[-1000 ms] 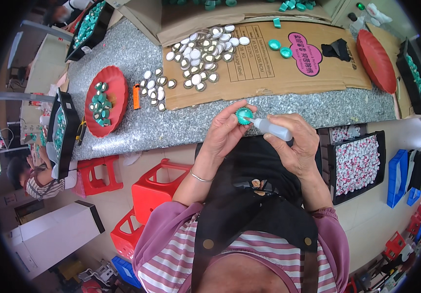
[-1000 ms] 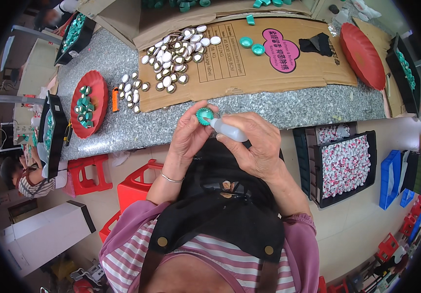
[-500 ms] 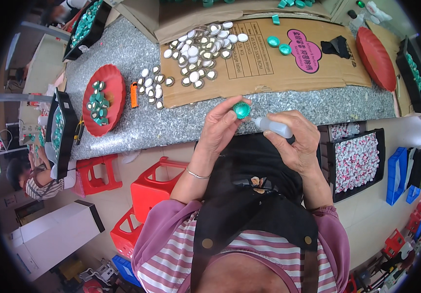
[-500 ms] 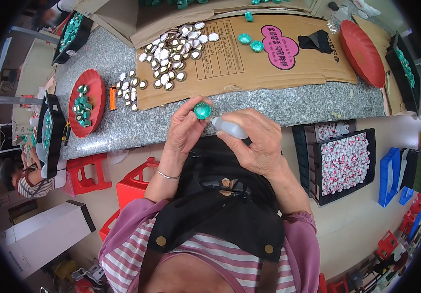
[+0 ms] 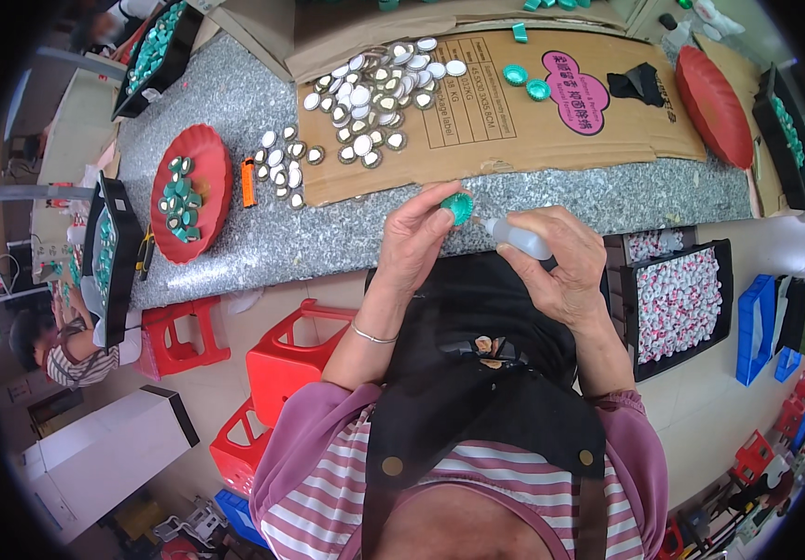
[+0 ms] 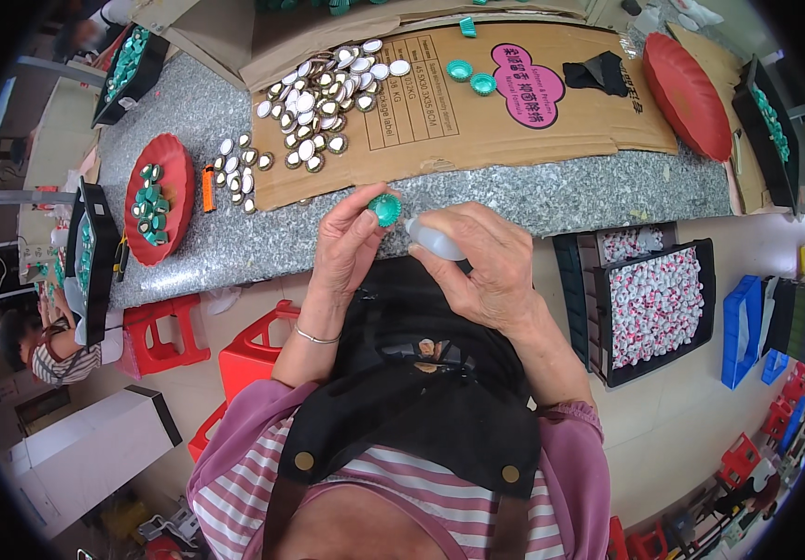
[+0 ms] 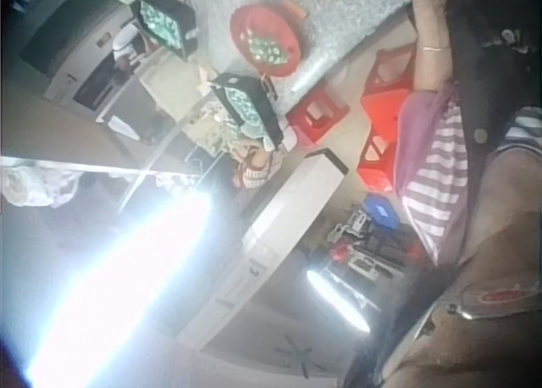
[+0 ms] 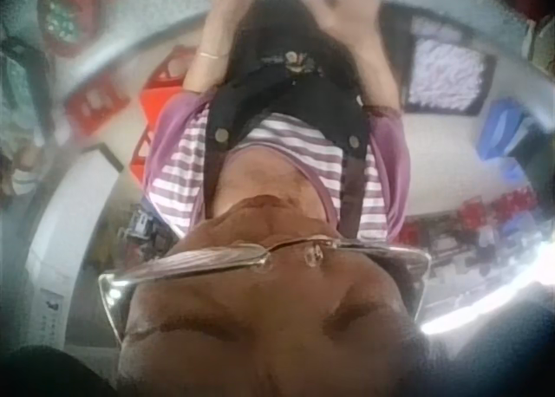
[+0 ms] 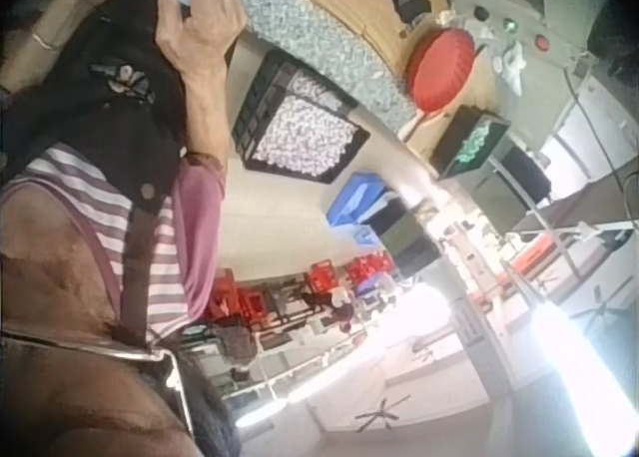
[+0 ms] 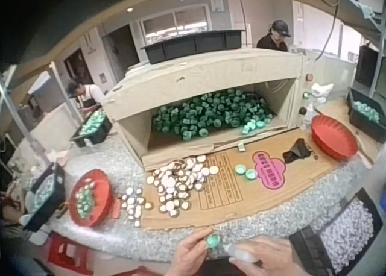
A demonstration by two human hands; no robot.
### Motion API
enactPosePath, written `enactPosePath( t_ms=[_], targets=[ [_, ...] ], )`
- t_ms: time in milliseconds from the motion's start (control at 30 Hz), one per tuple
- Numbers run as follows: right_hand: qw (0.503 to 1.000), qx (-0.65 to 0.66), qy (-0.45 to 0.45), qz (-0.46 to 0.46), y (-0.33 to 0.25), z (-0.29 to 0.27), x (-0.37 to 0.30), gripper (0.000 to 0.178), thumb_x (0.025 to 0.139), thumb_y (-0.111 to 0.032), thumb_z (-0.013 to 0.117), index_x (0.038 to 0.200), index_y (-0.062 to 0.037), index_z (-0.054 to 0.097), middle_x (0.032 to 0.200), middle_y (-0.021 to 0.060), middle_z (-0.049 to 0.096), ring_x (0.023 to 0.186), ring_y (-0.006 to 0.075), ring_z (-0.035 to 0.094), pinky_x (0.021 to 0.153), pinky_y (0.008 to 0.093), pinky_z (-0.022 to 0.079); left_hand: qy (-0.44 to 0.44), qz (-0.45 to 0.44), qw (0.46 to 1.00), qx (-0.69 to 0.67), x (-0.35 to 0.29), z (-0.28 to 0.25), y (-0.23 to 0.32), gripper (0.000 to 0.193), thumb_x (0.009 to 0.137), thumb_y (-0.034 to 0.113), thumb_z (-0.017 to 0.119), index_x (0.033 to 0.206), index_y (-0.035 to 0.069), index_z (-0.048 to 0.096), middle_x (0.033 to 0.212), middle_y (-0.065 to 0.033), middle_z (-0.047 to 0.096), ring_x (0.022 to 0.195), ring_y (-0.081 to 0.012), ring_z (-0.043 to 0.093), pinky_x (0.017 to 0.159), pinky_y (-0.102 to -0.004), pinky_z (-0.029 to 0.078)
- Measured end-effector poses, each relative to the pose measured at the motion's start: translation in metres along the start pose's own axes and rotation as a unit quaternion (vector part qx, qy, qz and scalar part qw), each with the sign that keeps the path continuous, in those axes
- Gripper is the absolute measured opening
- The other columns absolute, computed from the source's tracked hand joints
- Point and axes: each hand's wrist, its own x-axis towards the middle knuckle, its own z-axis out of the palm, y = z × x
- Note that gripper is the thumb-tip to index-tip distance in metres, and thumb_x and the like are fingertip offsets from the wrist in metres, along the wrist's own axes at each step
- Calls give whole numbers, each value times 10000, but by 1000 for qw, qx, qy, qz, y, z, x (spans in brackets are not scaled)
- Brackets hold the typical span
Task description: Applying glue and assembling small plastic toy components on a workbench.
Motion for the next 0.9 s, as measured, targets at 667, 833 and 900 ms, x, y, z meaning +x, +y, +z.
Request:
enactPosePath(
  t_ms=[667, 833, 900],
  targets=[
    [1000, -15, 9, -3, 7, 4, -3, 241, 660, -27, 724, 878, -28, 623, 786, 89, 635, 660, 220, 620, 555, 289, 489, 68, -60, 995, 30, -1, 8, 4, 221, 878, 126, 567, 1073, 29, 605, 833, -16, 602, 700, -71, 548, 608, -201, 452],
    [1000, -9, 10, 4, 6, 4, -3, 242, 662, -22, 722, 884, -30, 626, 788, 89, 634, 662, 220, 622, 555, 289, 490, 67, -76, 994, 32, -3, 8, 6, 211, 901, 168, 538, 1048, 32, 601, 794, -12, 602, 646, -52, 542, 583, -187, 453],
    [1000, -7, 12, 2, 6, 5, -3, 241, 662, -21, 721, 884, -30, 627, 787, 88, 634, 662, 218, 622, 555, 288, 490, 67, -80, 994, 34, -3, 8, 5, 210, 903, 174, 533, 1043, 31, 599, 784, -10, 601, 633, -50, 541, 571, -184, 453]
  ],
)
